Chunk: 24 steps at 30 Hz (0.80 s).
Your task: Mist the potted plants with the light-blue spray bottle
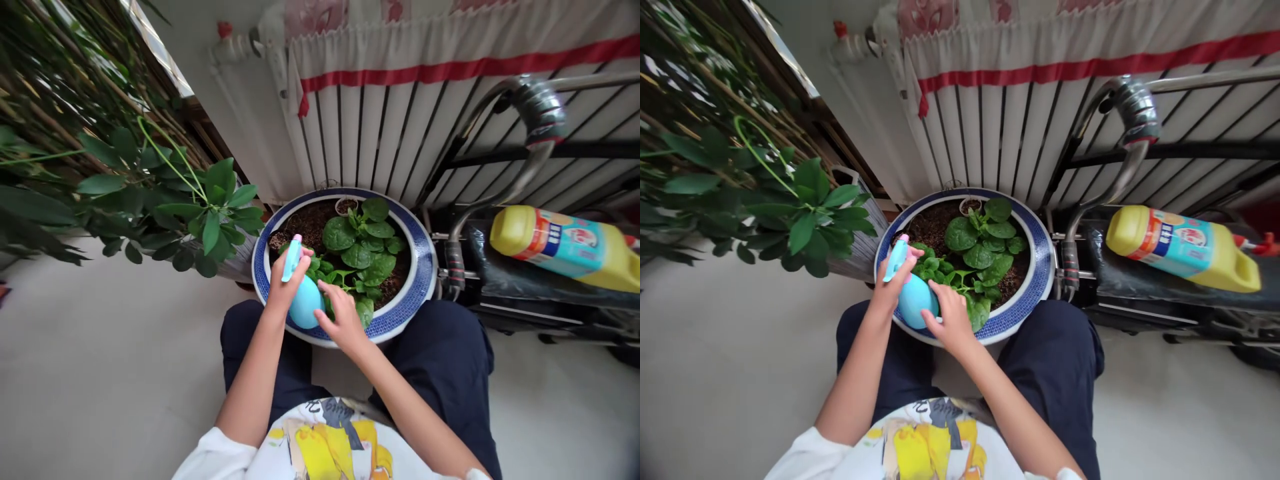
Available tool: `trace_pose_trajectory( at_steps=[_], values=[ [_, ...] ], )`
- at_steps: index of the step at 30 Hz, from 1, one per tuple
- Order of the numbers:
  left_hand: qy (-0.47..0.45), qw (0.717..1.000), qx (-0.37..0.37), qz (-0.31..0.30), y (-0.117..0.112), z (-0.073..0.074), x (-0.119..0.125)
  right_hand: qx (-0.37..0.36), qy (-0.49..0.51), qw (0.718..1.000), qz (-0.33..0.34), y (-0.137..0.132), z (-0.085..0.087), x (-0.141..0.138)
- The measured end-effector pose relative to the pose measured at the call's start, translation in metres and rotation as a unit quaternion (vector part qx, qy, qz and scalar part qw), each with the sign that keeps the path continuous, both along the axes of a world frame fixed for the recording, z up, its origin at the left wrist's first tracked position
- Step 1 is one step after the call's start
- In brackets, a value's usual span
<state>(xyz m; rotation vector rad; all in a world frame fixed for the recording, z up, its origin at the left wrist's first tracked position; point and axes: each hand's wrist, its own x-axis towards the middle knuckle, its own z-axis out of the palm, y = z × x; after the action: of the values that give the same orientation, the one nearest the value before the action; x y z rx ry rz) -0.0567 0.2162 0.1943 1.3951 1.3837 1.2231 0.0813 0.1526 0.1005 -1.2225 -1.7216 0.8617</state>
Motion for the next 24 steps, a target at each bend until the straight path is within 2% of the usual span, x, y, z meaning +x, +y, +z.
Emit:
trace_pose_trajectory(
  at_steps=[2, 4, 6, 7, 8, 11, 13, 15, 19, 21, 24],
  values=[
    [0.011, 0.997, -0.045, -0.056, -0.003, -0.001, 0.001, -0.129, 0.137, 0.981, 0.053, -0.009, -0.007, 0.014],
    [-0.015, 0.990, -0.100, -0.101, -0.003, -0.010, 0.006, -0.255, 0.250, 0.928, 0.106, -0.023, -0.018, 0.024],
    [-0.050, 0.980, -0.151, -0.123, -0.004, -0.025, 0.016, -0.317, 0.325, 0.878, 0.150, -0.042, -0.032, 0.026],
    [-0.056, 0.976, -0.173, -0.123, -0.005, -0.033, 0.021, -0.317, 0.352, 0.867, 0.156, -0.052, -0.039, 0.026],
    [-0.060, 0.972, -0.193, -0.121, -0.007, -0.041, 0.027, -0.309, 0.366, 0.865, 0.149, -0.061, -0.046, 0.024],
    [-0.090, 0.963, -0.219, -0.126, -0.019, -0.060, 0.045, -0.292, 0.358, 0.882, 0.086, -0.082, -0.064, 0.019],
    [-0.111, 0.958, -0.221, -0.145, -0.029, -0.066, 0.054, -0.277, 0.329, 0.901, 0.050, -0.090, -0.074, 0.019],
    [-0.079, 0.959, -0.216, -0.164, -0.037, -0.071, 0.059, -0.253, 0.290, 0.922, 0.038, -0.094, -0.079, 0.019],
    [0.061, 0.972, -0.176, -0.140, -0.044, -0.083, 0.057, -0.216, 0.237, 0.946, 0.049, -0.095, -0.080, 0.018],
    [0.072, 0.972, -0.194, -0.113, -0.045, -0.090, 0.051, -0.204, 0.224, 0.951, 0.057, -0.094, -0.079, 0.016],
    [0.042, 0.967, -0.237, -0.083, -0.052, -0.097, 0.041, -0.198, 0.212, 0.954, 0.079, -0.092, -0.078, 0.014]
  ],
)
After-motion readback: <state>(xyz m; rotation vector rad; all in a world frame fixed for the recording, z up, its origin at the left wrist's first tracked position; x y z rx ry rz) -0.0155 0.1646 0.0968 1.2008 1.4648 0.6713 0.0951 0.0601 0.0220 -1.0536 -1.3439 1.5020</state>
